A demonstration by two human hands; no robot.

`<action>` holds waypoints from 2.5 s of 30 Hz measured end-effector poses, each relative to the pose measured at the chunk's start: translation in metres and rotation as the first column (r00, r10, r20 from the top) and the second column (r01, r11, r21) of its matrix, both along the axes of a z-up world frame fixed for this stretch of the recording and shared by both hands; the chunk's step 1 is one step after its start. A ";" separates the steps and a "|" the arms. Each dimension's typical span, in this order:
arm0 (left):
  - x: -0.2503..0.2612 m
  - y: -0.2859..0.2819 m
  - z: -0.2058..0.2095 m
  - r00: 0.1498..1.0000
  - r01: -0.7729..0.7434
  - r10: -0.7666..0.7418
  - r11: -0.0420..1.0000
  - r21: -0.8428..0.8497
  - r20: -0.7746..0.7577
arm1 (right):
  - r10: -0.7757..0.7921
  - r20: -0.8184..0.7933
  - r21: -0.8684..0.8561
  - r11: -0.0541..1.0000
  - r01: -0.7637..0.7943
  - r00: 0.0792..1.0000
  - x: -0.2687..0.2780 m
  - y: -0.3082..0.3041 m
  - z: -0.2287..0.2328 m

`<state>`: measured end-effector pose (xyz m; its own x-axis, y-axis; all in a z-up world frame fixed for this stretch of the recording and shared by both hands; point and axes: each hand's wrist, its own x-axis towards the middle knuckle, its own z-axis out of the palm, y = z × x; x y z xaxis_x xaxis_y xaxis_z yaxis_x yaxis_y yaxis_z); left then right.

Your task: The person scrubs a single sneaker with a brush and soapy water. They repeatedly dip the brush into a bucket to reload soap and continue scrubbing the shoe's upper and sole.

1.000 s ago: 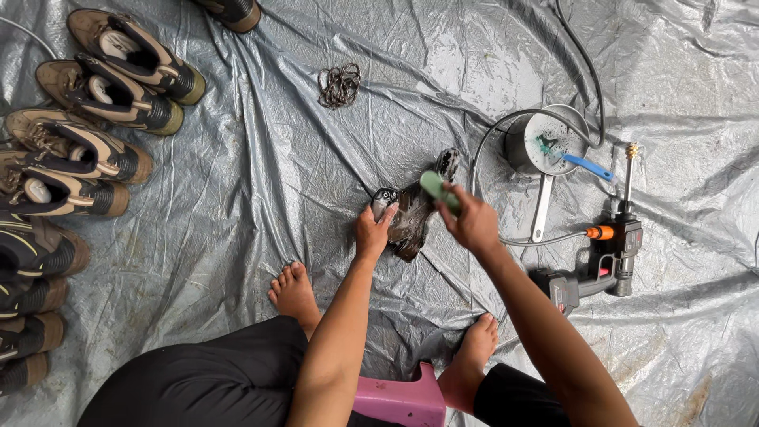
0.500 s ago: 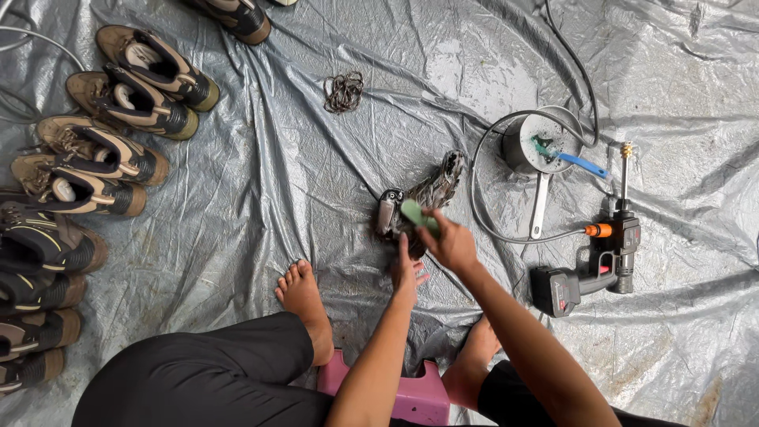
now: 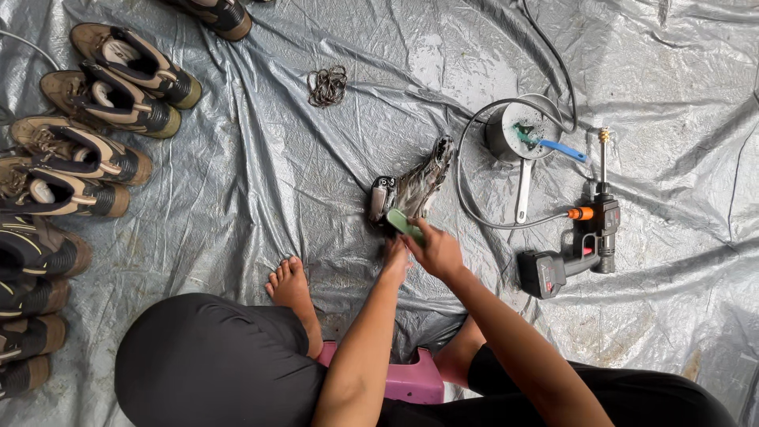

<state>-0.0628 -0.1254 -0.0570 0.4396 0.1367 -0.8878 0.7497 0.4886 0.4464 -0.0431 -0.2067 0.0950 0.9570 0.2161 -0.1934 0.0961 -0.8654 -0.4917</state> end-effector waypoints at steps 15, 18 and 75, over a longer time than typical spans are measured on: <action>-0.022 0.025 0.044 0.965 -0.091 0.020 0.961 0.261 0.263 | 0.232 0.137 0.070 0.967 -0.243 0.963 0.028 -0.008 0.020; -0.022 0.028 0.058 0.959 -0.080 -0.025 0.931 0.355 0.283 | 0.043 0.221 0.053 0.997 -0.056 0.974 0.084 -0.049 -0.018; 0.052 0.071 0.169 0.913 0.128 -0.289 0.873 0.470 0.287 | -0.097 0.017 0.130 0.987 0.094 0.995 0.073 -0.010 0.040</action>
